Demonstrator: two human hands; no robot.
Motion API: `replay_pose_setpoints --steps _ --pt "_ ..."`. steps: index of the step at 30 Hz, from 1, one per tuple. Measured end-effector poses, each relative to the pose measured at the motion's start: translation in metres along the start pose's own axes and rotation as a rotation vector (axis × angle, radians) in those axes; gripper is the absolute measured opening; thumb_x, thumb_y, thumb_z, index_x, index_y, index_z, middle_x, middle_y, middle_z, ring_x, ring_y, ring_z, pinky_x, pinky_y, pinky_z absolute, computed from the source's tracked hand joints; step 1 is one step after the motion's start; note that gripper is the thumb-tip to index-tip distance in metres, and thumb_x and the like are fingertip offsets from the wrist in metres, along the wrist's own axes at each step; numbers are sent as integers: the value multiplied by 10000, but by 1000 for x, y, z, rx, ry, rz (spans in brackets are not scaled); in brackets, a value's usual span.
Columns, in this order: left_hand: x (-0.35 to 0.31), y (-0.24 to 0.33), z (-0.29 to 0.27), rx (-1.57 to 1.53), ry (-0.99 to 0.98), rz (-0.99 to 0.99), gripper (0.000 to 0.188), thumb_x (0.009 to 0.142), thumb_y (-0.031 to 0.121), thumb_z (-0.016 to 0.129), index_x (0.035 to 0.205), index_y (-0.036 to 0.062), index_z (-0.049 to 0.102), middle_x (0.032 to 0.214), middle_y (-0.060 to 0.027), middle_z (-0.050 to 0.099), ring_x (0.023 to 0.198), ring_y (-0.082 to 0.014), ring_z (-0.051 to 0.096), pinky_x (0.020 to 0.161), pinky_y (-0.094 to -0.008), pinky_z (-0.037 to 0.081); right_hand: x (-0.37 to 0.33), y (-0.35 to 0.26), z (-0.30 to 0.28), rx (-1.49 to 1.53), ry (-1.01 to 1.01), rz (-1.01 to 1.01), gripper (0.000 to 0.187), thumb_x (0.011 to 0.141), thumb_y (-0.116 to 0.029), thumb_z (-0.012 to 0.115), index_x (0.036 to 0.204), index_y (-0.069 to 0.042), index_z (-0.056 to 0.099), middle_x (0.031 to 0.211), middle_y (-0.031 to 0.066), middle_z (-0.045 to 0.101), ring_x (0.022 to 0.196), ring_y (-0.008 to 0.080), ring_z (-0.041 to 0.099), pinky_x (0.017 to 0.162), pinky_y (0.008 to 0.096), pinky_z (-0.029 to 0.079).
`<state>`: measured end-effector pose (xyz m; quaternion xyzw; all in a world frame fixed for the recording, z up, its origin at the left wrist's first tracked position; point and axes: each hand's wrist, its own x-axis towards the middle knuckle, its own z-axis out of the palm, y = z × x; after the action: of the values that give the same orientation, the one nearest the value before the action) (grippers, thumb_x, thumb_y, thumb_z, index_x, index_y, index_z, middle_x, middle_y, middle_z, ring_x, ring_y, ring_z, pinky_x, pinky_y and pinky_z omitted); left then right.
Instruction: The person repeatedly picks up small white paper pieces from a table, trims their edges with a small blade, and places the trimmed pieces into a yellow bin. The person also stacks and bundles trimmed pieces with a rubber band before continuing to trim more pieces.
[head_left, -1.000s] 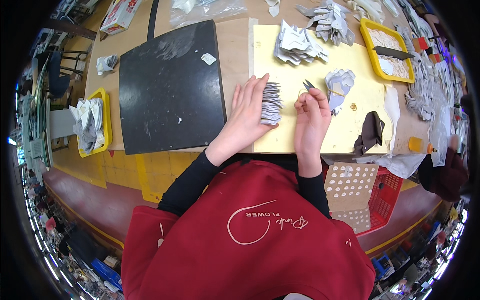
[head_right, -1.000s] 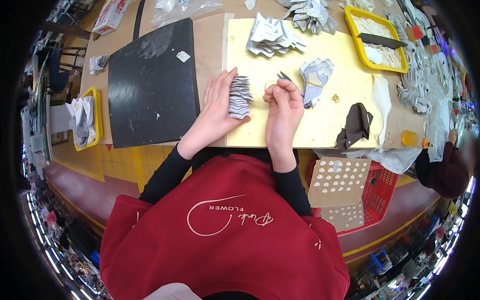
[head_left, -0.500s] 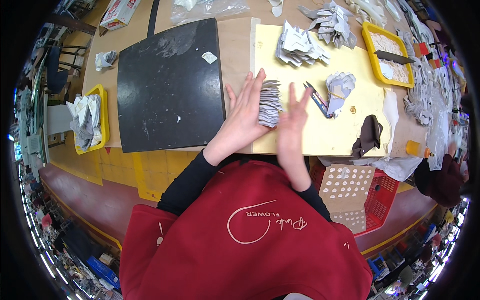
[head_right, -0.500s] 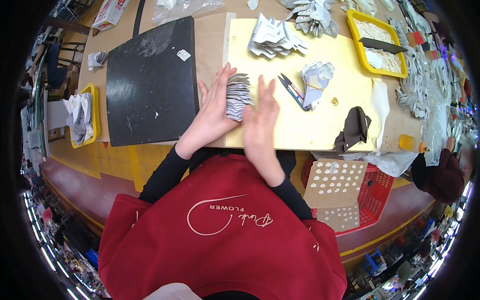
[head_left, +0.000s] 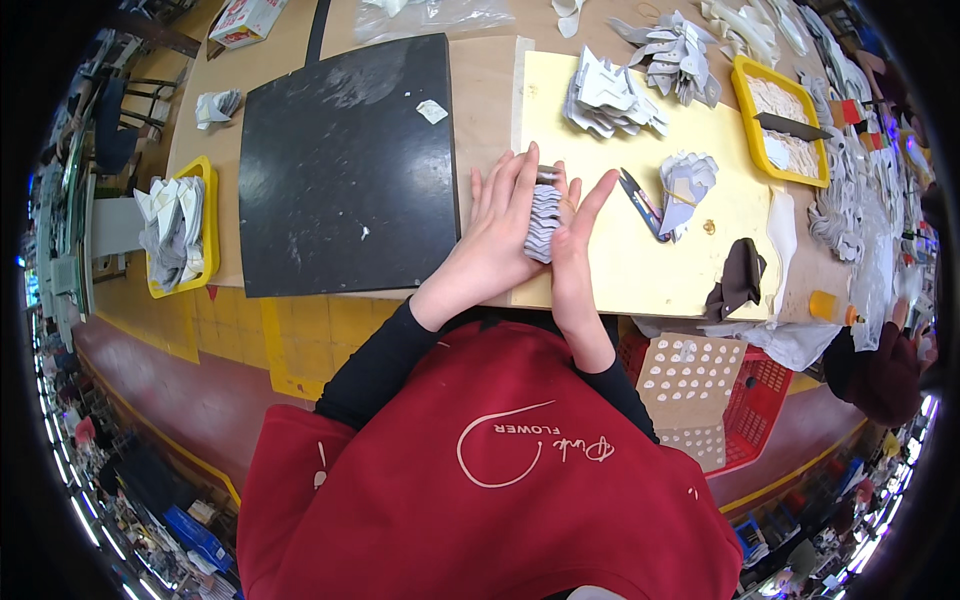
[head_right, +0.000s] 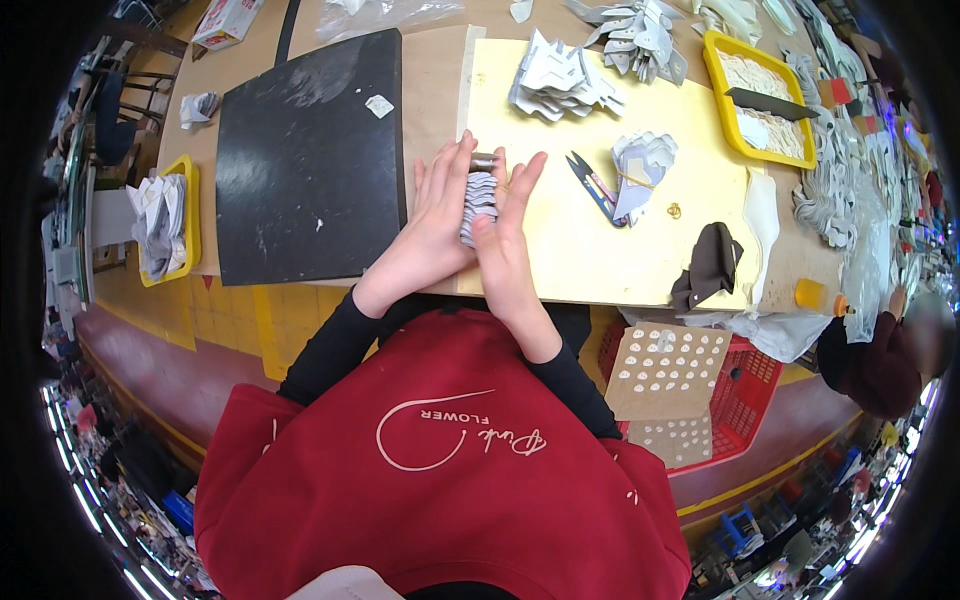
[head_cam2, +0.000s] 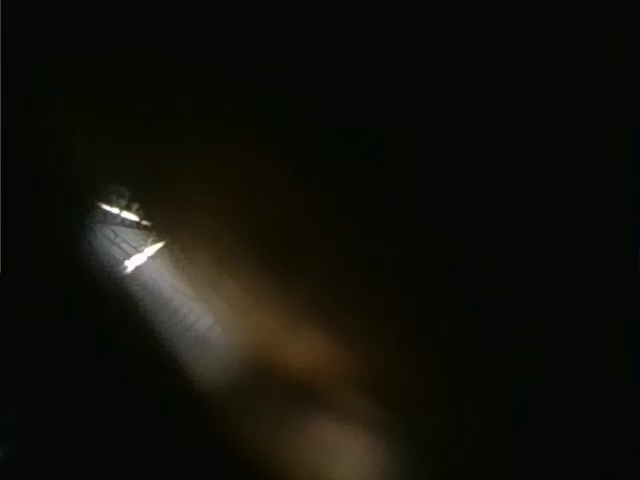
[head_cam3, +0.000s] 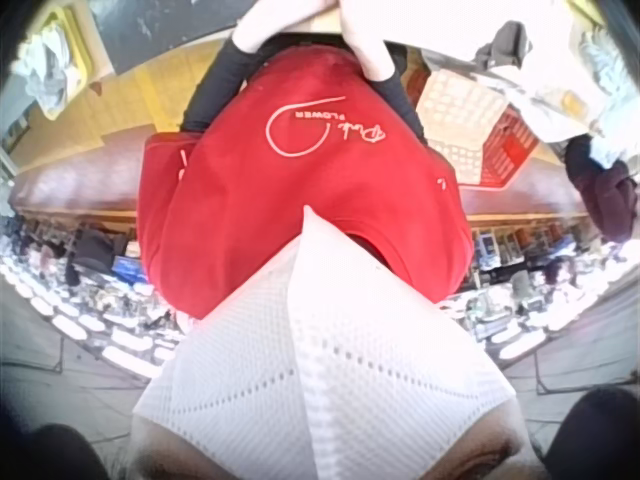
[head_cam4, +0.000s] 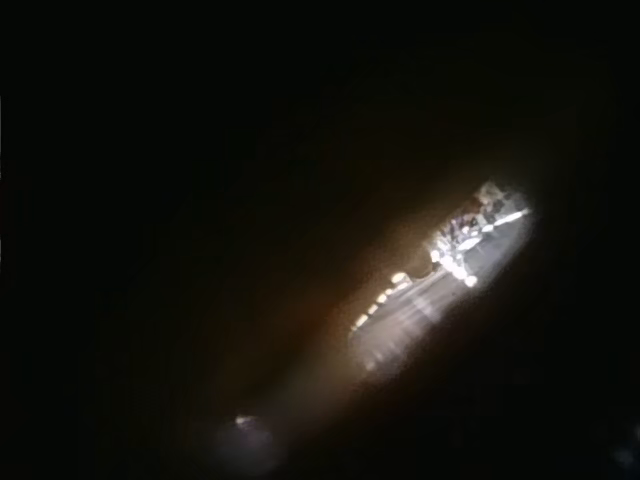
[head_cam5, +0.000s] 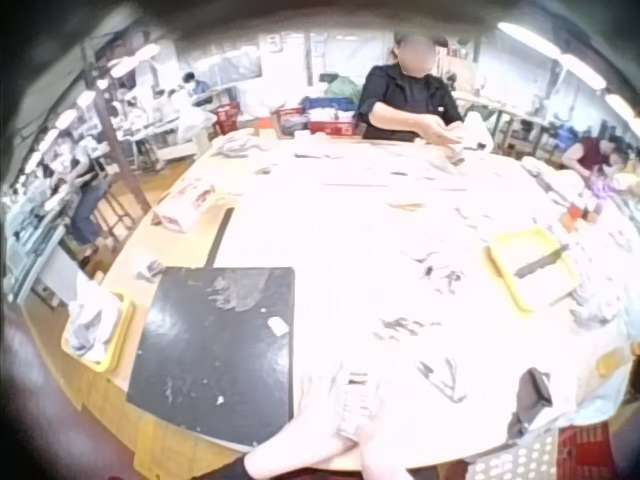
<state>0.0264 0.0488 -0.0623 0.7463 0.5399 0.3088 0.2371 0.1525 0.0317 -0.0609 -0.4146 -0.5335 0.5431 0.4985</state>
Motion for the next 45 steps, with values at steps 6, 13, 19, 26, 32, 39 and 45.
replay_pose_setpoints --steps 6,13,19,26,32,39,45 --pt "8 -6 -5 -313 -39 -193 977 736 142 772 1507 -2 190 1331 -212 422 1289 -377 400 1097 -468 324 4 -2 -2 377 252 -18 771 1048 -473 318 1526 -233 -238 1592 286 110 1501 351 92 1193 442 32" --pt "2 1 -6 -6 -30 -99 914 743 161 751 1484 22 234 1334 -201 416 1291 -372 395 1110 -467 269 -16 1 1 -319 -114 -6 808 1031 -287 408 1535 -142 -206 1594 251 179 1496 371 92 1189 431 67" --pt "1 0 -3 -20 14 -99 801 748 157 725 1419 36 304 1303 -183 425 1277 -364 401 1091 -469 270 0 0 -7 -74 -28 89 822 1026 -296 410 1530 -146 -223 1580 246 230 1498 338 124 1189 408 108" --pt "4 -1 -1 -54 30 -150 695 753 144 711 1342 34 357 1265 -169 452 1257 -353 421 1078 -446 290 7 4 -7 -71 -27 76 718 1057 -290 330 1539 -108 -171 1594 199 213 1486 297 177 1204 398 111" --pt "0 8 -27 -1113 -14 -601 683 740 30 668 1362 7 386 1217 -182 550 1123 -293 574 994 -367 427 14 -9 -15 147 325 -80 690 1047 -285 399 1563 -210 -53 1527 214 348 1416 316 343 1191 464 160" --pt "-13 0 -63 -2344 13 -573 594 740 138 695 1275 -2 480 1262 -151 480 1201 -311 476 1020 -468 408 -6 -19 -37 304 490 -169 359 1006 -16 416 1303 -153 268 1450 252 430 1022 233 636 936 358 501" --pt "-10 15 -62 -2727 -97 -521 643 653 103 723 1250 29 498 1276 -101 427 1247 -273 407 1069 -478 337 -18 -13 -35 280 405 -230 161 1017 -77 450 1152 -57 366 1278 317 562 715 213 684 612 239 542"
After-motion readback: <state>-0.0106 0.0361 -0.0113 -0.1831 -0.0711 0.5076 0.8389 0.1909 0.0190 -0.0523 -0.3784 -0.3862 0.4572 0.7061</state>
